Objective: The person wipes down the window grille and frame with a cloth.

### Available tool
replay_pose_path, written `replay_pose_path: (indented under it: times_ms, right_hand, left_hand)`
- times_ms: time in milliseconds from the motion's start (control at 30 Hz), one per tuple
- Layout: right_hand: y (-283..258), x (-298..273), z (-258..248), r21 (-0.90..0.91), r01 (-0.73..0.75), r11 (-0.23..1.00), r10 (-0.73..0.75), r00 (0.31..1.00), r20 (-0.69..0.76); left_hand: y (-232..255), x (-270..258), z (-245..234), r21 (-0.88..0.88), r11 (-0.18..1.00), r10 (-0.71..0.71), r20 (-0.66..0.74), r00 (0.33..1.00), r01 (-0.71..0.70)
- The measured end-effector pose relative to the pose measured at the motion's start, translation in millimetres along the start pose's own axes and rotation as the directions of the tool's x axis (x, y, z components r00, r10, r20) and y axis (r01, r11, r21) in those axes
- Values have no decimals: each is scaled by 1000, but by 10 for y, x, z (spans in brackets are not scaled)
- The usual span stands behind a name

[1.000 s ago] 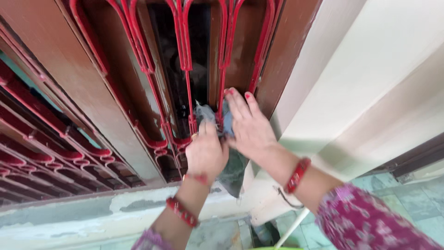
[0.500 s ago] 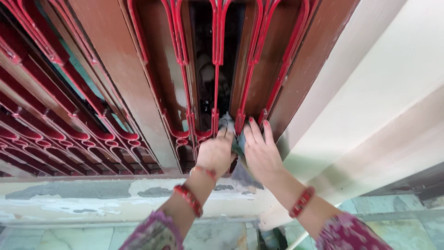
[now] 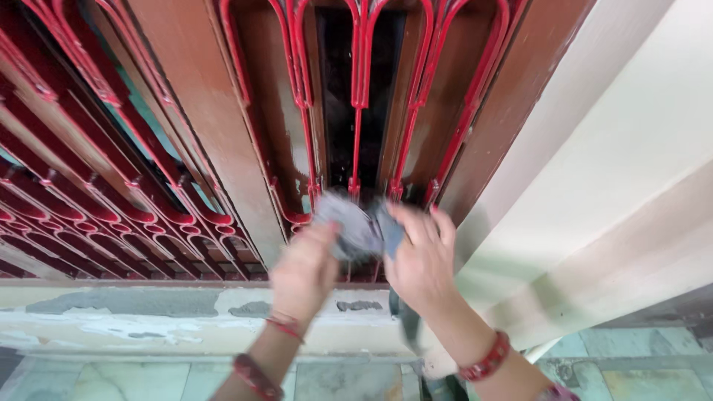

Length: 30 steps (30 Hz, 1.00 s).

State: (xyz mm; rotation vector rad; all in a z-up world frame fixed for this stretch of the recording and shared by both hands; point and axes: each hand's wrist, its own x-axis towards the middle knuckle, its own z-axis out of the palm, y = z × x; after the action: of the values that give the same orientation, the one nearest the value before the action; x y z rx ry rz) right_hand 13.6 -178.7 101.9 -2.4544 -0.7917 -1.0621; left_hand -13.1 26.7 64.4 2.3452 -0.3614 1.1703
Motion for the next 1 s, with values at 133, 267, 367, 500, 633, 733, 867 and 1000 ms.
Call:
replay_pose_path:
  times_ms: [133,267,367,500,633,733,867,1000]
  right_hand:
    - [-280,585,595,-196,96,976,-98,995,0]
    - [-353,307,1159,-45,148,988,-151,985,-80]
    - [-307,-225,1356,-87,82,993,-76,995,70]
    - [-341,-727,1225,-13,19,1000,-17,986,164]
    - [-495,-787,1149,82,-90,993,88,996,29]
    - [-645,-616,1271,36,-307,951,292,929,228]
    - [-863,-604,1858,-41,-373,927,364,866,344]
    - [-914,-1048,2304,-35,-556,831,436,611,661]
  left_hand:
    - [-291,474,-89,135,973,-200,100,975,186]
    - [-512,504,76,378,867,-484,477,734,326]
    - [-642,134,113,236,942,-317,393,863,239]
    - [-733,-242,16,173,976,-181,313,932,131]
    - [-808,-185,92,114,987,-147,363,920,112]
    - [-748,-25,234,100,977,-211,399,892,186]
    - [-838,-313,257,65,976,-217,344,913,208]
    - [-1210,-963,167,181,966,-254,563,787,183]
